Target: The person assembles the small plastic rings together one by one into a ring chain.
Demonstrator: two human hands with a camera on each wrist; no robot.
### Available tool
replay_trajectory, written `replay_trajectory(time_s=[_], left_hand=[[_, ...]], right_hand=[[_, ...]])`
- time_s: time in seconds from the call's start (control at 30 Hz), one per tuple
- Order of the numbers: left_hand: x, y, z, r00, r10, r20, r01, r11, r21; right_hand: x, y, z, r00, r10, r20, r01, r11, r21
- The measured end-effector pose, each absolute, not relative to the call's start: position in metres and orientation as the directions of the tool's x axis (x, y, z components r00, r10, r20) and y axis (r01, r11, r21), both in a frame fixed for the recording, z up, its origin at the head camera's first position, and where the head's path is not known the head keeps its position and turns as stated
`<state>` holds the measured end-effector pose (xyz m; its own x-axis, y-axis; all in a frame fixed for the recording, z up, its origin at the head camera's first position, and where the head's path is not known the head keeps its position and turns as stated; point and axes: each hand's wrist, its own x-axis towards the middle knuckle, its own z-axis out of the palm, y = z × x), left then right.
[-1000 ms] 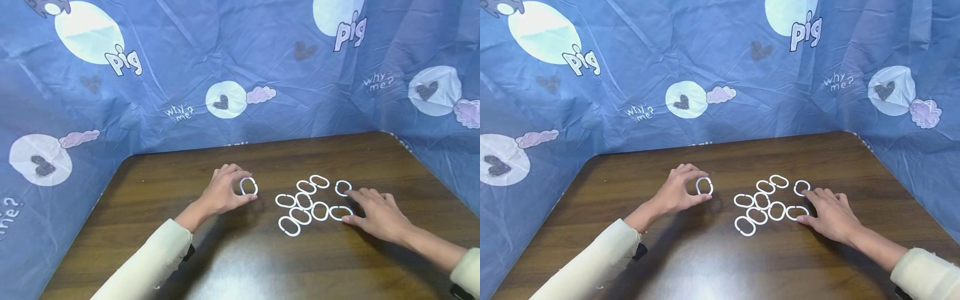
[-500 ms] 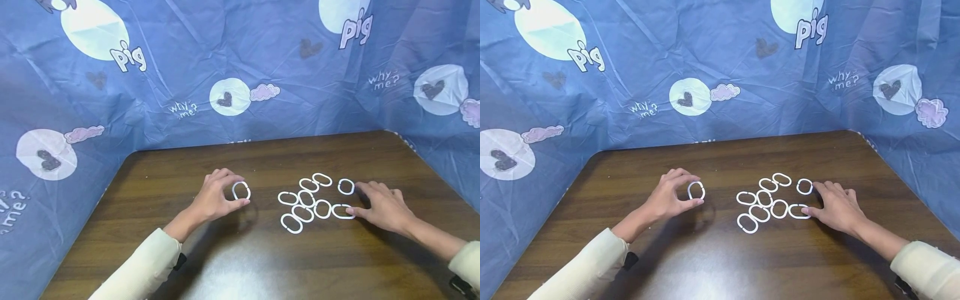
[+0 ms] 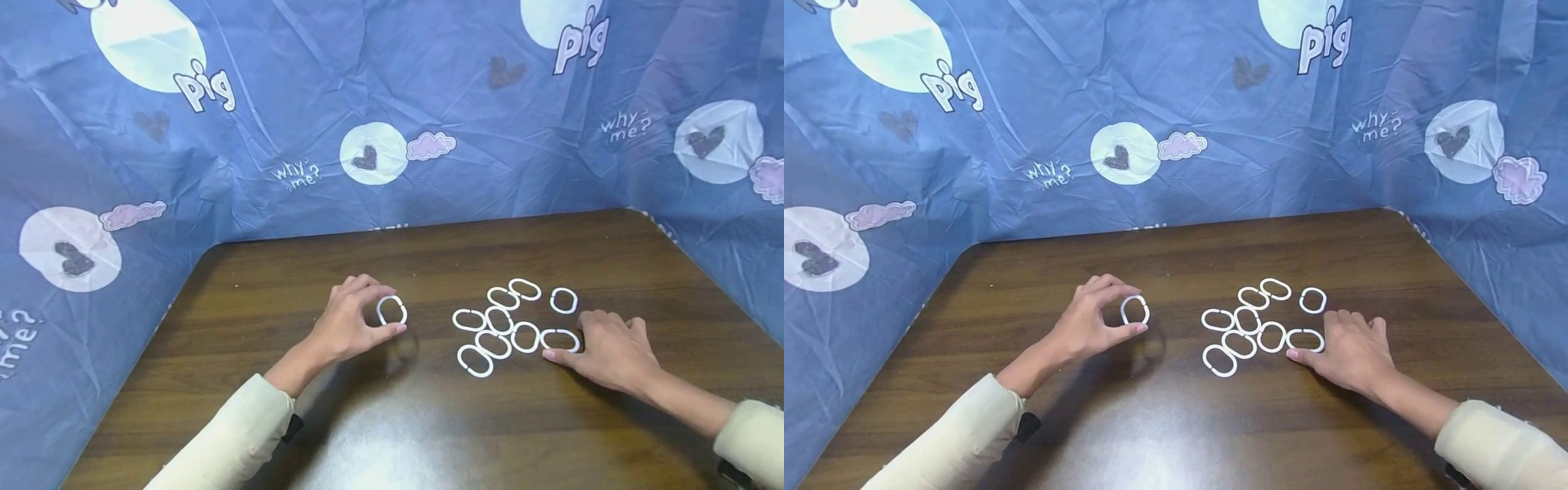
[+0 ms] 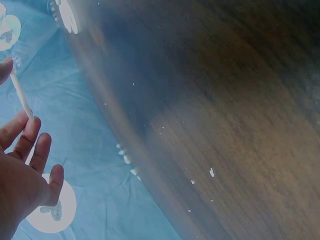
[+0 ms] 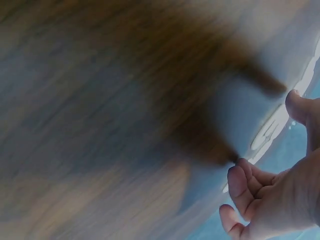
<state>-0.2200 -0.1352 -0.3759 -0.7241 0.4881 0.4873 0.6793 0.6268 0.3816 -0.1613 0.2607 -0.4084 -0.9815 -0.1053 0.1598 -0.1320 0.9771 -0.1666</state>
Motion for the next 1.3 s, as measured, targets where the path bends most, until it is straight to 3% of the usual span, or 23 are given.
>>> replay_trajectory(time_s=[0.43,1.03,1.3], left_hand=[[-0.219,-0.133,-0.376,-0.745,0.475,0.468,0.658,0.636,0.402],[-0.218,-0.135,-0.376,-0.765,0.458,0.453,0.635,0.655,0.410],[-0.217,-0.136,-0.374,-0.766,0.454,0.455,0.634,0.652,0.416]], right_hand=[[-0.168,0.246,-0.413,-0.986,-0.087,0.141,-0.106,0.985,-0.139],[-0.166,0.252,-0.410,-0.989,-0.077,0.128,-0.111,0.954,-0.278],[-0.164,0.252,-0.410,-0.983,-0.074,0.171,-0.121,0.952,-0.283]])
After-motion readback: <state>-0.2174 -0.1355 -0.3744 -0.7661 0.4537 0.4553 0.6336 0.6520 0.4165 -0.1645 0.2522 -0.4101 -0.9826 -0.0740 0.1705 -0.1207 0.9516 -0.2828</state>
